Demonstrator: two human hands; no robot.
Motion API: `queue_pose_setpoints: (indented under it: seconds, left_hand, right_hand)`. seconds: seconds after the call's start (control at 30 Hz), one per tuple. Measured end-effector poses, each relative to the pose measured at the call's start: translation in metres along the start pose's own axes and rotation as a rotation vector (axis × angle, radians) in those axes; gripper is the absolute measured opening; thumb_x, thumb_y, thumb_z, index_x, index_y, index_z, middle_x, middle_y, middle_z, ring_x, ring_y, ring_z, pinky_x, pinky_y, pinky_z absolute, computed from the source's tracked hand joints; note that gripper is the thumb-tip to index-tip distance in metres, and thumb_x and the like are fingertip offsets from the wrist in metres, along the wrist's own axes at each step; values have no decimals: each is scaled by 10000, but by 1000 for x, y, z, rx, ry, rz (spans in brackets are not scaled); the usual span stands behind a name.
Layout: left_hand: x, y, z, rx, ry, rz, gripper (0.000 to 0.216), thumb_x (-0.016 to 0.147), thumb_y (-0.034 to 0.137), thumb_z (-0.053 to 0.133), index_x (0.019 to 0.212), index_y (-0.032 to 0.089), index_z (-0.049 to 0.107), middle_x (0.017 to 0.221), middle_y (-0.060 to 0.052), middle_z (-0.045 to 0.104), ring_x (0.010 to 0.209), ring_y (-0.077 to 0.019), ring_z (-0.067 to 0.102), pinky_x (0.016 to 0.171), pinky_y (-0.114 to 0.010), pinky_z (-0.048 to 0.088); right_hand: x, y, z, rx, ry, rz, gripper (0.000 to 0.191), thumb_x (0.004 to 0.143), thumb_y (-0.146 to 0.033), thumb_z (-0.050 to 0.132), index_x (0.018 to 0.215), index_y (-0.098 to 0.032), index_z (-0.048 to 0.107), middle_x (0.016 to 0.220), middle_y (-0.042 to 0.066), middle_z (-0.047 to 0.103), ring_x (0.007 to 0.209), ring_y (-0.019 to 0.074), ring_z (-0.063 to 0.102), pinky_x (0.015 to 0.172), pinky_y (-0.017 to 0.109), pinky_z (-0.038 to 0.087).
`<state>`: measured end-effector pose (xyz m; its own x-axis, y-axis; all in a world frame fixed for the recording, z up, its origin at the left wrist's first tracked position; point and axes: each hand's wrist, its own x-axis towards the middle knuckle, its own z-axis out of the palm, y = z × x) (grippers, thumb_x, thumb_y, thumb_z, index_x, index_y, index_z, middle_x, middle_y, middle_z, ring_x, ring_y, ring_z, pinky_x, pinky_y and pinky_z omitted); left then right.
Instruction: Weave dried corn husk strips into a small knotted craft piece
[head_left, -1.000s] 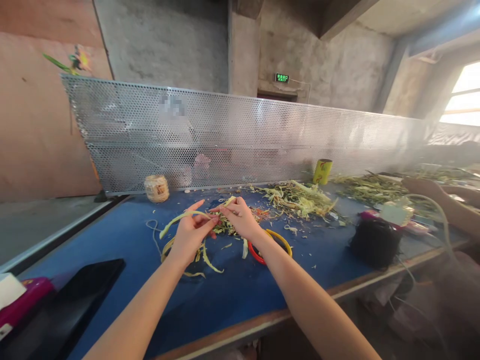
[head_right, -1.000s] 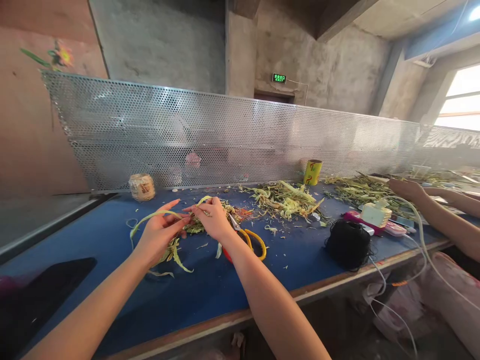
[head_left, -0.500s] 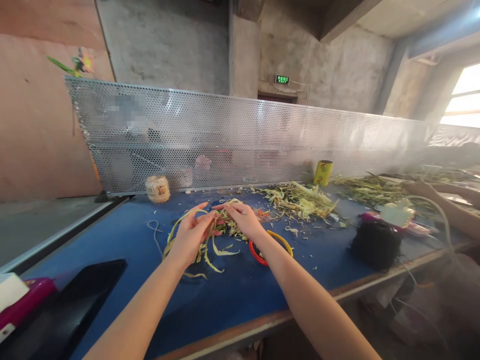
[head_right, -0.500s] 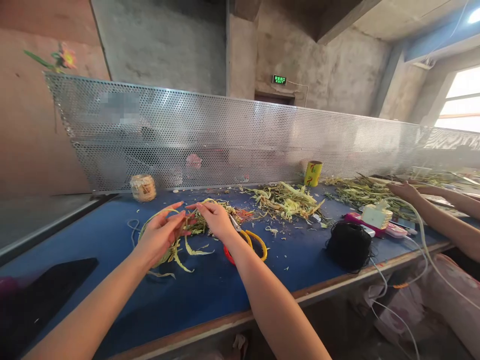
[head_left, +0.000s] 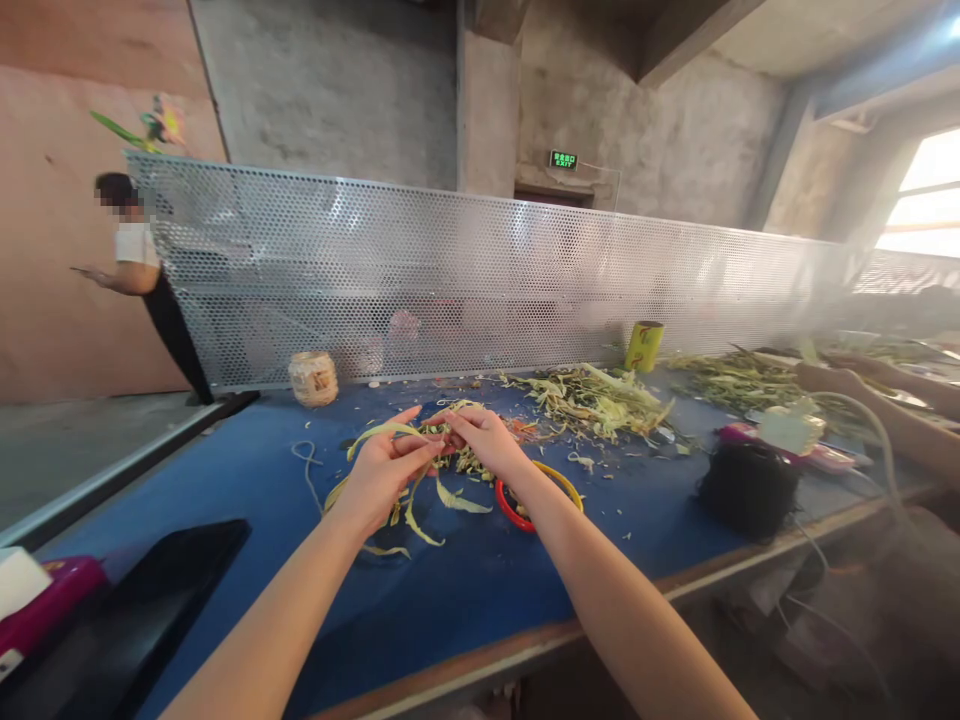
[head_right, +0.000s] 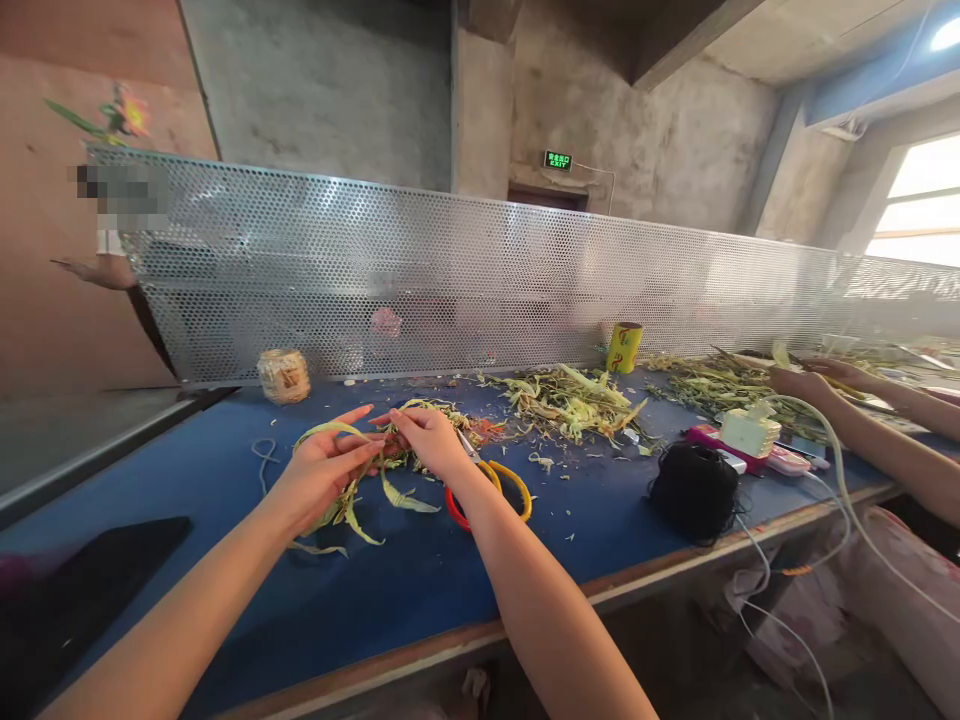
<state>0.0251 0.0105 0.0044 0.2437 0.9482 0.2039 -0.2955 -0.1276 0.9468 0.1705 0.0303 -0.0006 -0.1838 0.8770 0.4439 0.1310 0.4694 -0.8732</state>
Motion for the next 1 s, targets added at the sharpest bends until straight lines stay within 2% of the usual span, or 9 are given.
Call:
queue_pose_setpoints:
  seconds: [0.07,0.17,0.23,0.33,0.47,0.53,0.6,0.77,1.0]
  left_hand:
    - [0,1,-1,-2,28,19,742,597,102,695,1253,96,349,688,-38,686,653,-142,633,507,-198,478]
    - [0,3,-1,-39,87,63,696,596,98,691,1221,109,386,620,6,666,584,-114,617,515,-198,487]
    - [1,4,-2,-71,126,81,662,599,90,682,1199,120,404,604,20,661,553,-103,611,524,-201,493]
    - [3,3,-3,-98,167,97,622,597,76,675,1161,127,419,630,5,675,539,-105,617,519,-203,496]
    - [7,0,-6,-106,213,102,532,594,57,671,1064,142,438,639,-11,683,531,-116,625,505,-208,500]
    - [8,-1,-7,-103,239,89,467,601,45,663,1000,146,443,627,-18,682,550,-128,635,521,-221,511]
    - [8,-2,-8,-102,256,77,419,610,30,653,952,148,443,615,-22,679,568,-137,644,558,-238,525]
    - [9,0,-8,-138,274,48,362,630,2,628,914,139,452,599,-32,677,563,-135,650,612,-247,536]
    - [8,1,-6,-233,312,-4,249,665,-29,573,818,135,465,546,-17,651,489,-104,623,526,-179,512]
  right_hand:
    - [-1,-4,1,-4,-9,8,337,811,-386,437,843,-148,674,537,-30,438,545,87,466,578,217,408]
    - [-4,-9,5,62,-47,29,277,815,-348,444,921,-164,623,693,-4,567,632,96,551,656,235,446]
    - [-6,-9,8,144,-105,56,255,797,-312,482,1000,-176,553,769,3,594,666,102,583,684,253,464]
    - [-8,-7,11,191,-191,81,340,737,-238,565,1057,-182,463,726,-15,586,633,108,603,686,272,480]
    - [-8,-6,11,141,-174,114,365,722,-151,545,1064,-203,430,663,-53,508,502,83,556,551,243,478]
    - [-7,-5,8,109,-131,98,351,741,-135,493,1073,-227,426,681,-54,478,454,61,495,454,206,433]
    - [-6,-4,5,21,-91,18,324,750,-127,470,1055,-232,442,693,-49,475,469,55,458,438,184,394]
    - [-8,-5,0,-250,-20,-213,145,749,-171,504,888,-192,471,730,-25,470,573,75,438,571,220,419]
    - [-17,-10,5,-632,-11,-512,226,695,-163,598,914,-220,589,1054,56,323,812,121,420,818,301,411]
